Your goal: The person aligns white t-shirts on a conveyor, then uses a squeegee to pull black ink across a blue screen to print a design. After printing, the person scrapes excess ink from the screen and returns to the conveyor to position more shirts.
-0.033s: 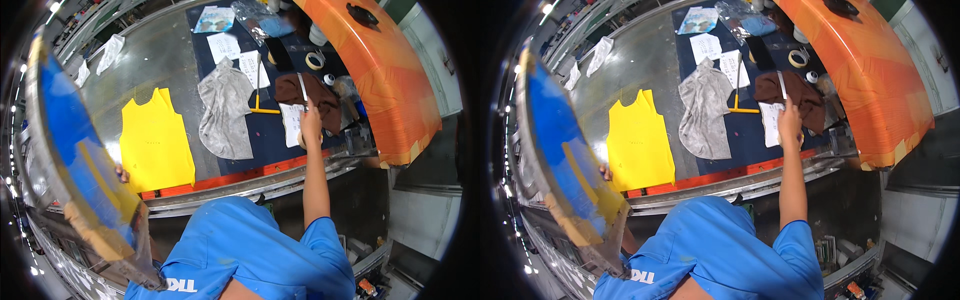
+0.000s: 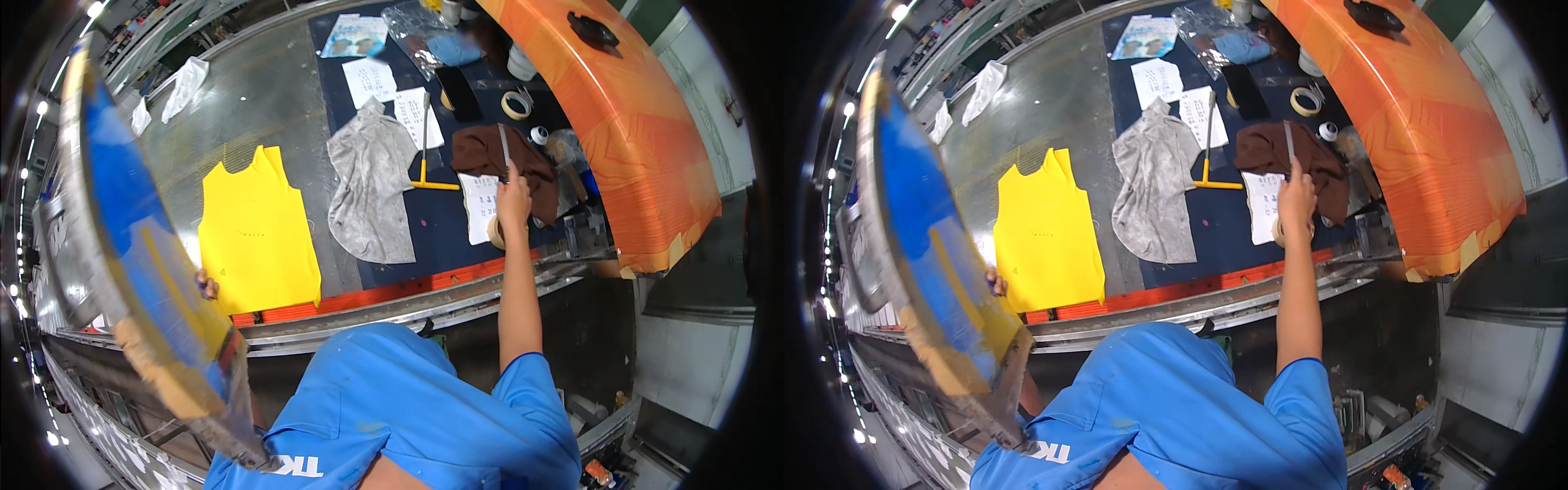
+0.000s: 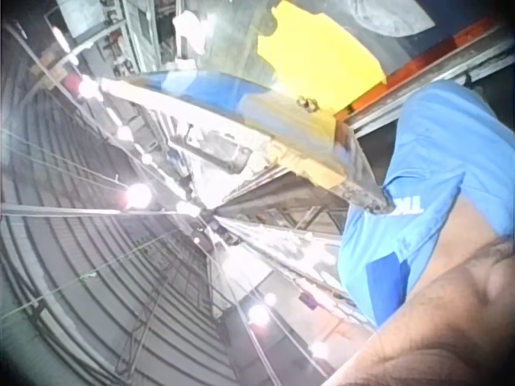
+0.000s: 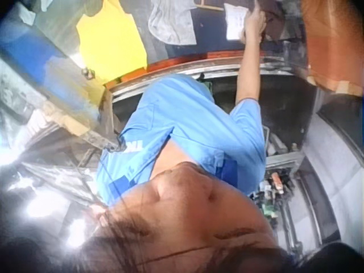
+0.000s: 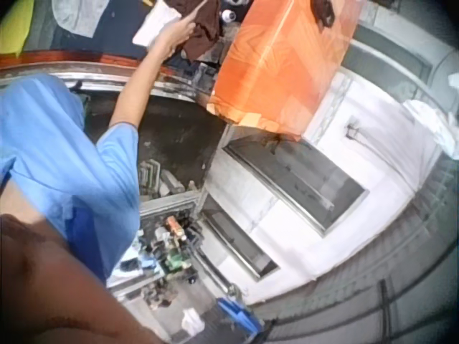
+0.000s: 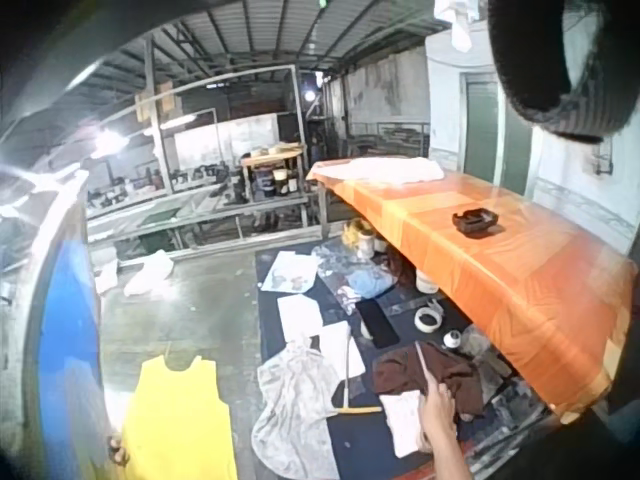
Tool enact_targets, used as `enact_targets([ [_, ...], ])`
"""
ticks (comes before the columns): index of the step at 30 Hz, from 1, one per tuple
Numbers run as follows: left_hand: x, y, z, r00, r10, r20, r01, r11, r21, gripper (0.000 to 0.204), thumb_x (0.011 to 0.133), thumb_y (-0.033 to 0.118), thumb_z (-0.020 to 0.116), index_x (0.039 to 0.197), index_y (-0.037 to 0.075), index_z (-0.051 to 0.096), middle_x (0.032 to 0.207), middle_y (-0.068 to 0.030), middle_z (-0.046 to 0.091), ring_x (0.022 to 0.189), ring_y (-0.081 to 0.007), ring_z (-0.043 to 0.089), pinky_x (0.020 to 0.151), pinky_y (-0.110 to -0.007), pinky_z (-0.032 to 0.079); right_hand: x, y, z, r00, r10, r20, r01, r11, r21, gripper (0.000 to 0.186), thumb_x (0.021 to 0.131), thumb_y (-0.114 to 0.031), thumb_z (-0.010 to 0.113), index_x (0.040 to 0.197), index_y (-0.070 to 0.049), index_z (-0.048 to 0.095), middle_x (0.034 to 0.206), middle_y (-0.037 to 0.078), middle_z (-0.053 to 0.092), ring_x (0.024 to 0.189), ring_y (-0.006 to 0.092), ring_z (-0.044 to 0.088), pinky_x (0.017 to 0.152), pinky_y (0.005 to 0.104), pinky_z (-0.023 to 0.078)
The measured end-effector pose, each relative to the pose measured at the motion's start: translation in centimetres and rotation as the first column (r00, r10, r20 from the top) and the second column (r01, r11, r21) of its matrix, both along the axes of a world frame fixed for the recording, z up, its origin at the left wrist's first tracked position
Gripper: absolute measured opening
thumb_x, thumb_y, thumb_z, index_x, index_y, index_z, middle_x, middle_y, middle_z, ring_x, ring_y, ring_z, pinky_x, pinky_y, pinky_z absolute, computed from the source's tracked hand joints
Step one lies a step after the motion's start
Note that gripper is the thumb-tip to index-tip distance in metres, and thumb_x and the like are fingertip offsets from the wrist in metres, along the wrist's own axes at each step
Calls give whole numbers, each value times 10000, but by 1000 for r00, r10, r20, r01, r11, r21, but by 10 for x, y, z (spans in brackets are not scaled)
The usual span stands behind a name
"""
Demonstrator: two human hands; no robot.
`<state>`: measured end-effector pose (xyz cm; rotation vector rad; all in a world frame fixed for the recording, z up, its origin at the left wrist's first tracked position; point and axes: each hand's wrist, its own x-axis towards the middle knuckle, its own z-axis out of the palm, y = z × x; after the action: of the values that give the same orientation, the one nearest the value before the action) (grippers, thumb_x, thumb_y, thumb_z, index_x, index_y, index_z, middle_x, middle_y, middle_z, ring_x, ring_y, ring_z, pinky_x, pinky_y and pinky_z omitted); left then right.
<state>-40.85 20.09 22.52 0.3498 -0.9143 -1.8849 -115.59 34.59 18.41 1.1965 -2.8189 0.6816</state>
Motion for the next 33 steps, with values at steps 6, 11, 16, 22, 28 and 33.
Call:
enact_targets([
  [6, -53, 22, -14, 999, 39, 38, -41, 998, 56, 592, 1024, 661, 373, 837, 130, 553, 751, -108, 629, 637, -250, 600, 569, -353, 507, 28, -6, 44, 988, -5, -154, -10, 995, -96, 591, 956, -279, 668, 1493, -128, 475, 1325, 205, 577, 1183, 382, 586, 1017, 485, 466],
  [11, -87, 14, -5, 856, 312, 413, -440, 859, 262, 623, 991, 723, 400, 725, 174, 529, 692, -52, 647, 531, -218, 603, 509, -325, 514, 159, 13, 120, -501, 606, 618, -48, 693, -719, 833, 1049, -629, 369, 1623, -59, 171, 1498, 205, 511, 1354, 294, 526, 1116, 435, 403],
  [16, -130, 1, -5, 787, 230, 572, -504, 774, 382, 516, 963, 649, 576, 867, 152, 672, 706, 14, 672, 569, -139, 645, 533, -297, 548, 198, 15, 113, -129, 524, 842, -3, 849, -528, 661, 1094, -452, 425, 1574, -15, 301, 1499, 135, 491, 1342, 187, 497, 1111, 315, 392],
  [22, -144, 27, -34, 718, 199, 667, -533, 773, 343, 621, 994, 599, 560, 1272, 49, 641, 1051, -70, 744, 881, -175, 728, 749, -330, 603, 212, 46, 24, 245, 434, 867, 128, 872, -472, 536, 1067, -274, 566, 1481, 44, 442, 1362, 135, 597, 1212, 163, 580, 1040, 295, 439],
  [28, -131, 53, -36, 715, 299, 632, -583, 754, 303, 754, 1010, 574, 554, 1444, -37, 467, 1361, -146, 603, 1202, -214, 620, 1011, -365, 513, 215, 77, -10, 320, 385, 865, 134, 886, -444, 498, 1065, -249, 571, 1454, 49, 481, 1362, 133, 603, 1206, 155, 580, 1037, 285, 437],
  [33, -106, 53, -46, 792, 210, 573, -515, 733, 444, 688, 999, 539, 600, 1428, 11, 497, 1323, -121, 634, 1177, -222, 635, 998, -382, 519, 220, 78, -27, 392, 338, 856, 130, 901, -415, 465, 1063, -237, 572, 1430, 44, 513, 1313, 110, 633, 1170, 152, 600, 1016, 278, 448],
])
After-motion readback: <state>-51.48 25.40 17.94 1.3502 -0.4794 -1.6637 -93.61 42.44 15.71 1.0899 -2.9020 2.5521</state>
